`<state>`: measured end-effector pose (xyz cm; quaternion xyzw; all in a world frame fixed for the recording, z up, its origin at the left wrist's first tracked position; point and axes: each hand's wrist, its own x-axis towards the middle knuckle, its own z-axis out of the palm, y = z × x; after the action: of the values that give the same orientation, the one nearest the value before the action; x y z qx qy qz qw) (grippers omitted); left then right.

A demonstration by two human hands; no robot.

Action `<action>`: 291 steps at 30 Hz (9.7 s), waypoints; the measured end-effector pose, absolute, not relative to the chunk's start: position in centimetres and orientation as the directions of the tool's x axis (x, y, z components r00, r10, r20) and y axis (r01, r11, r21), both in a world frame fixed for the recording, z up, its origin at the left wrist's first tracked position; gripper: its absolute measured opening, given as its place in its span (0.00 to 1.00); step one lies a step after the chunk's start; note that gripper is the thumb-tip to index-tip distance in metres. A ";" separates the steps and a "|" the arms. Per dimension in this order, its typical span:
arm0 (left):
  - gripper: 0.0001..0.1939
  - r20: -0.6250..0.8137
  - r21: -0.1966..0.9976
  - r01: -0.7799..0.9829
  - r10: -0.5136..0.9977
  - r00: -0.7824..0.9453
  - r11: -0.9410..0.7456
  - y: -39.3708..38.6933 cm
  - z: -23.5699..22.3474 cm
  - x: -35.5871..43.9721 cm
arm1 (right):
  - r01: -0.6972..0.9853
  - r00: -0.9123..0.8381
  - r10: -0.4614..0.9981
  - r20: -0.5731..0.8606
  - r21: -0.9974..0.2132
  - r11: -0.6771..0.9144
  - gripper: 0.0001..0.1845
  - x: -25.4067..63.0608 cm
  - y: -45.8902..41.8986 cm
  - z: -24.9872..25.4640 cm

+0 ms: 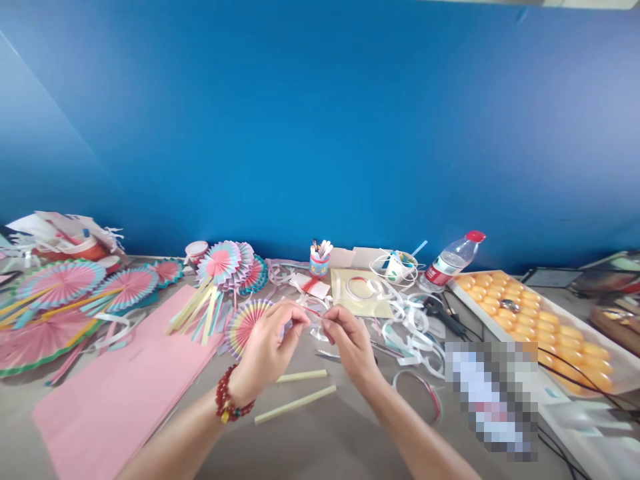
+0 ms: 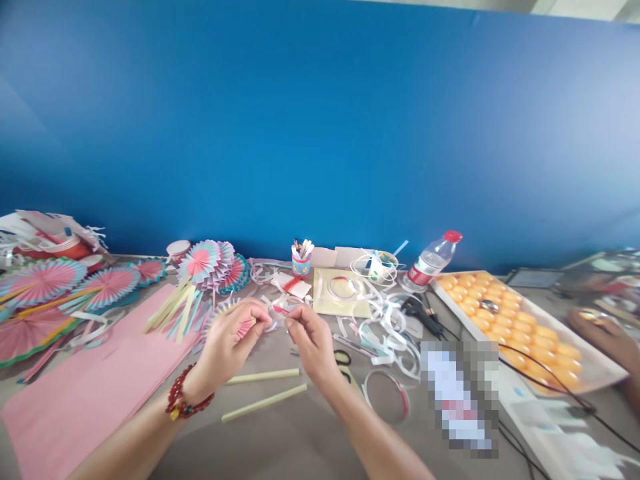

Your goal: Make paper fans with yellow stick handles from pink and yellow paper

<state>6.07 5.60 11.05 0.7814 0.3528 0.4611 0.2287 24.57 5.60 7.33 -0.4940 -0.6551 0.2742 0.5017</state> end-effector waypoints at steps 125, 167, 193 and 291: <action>0.06 0.004 0.984 0.147 0.838 0.545 -0.101 5.1 11.3 7.2 | 0.421 -0.286 0.932 0.222 -0.845 0.330 0.05 28.1 4.8 11.7; 0.13 0.066 0.987 0.090 0.858 0.509 -0.129 5.0 10.9 7.3 | 0.209 -0.299 0.948 0.111 -0.962 0.178 0.21 27.0 5.0 11.3; 0.08 0.055 0.495 0.666 0.785 0.617 -0.558 7.9 3.4 8.0 | 0.942 -0.309 0.944 -0.117 -0.176 0.286 0.08 32.0 7.7 8.2; 0.09 0.324 0.902 0.169 0.880 0.346 -0.398 6.6 9.9 6.2 | 0.403 -0.367 0.924 0.106 -0.877 0.261 0.07 27.3 4.9 11.5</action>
<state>6.19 6.61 9.91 0.7126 0.3681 0.4375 0.4066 27.29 4.95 11.54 -0.4583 -0.7239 0.3996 0.3260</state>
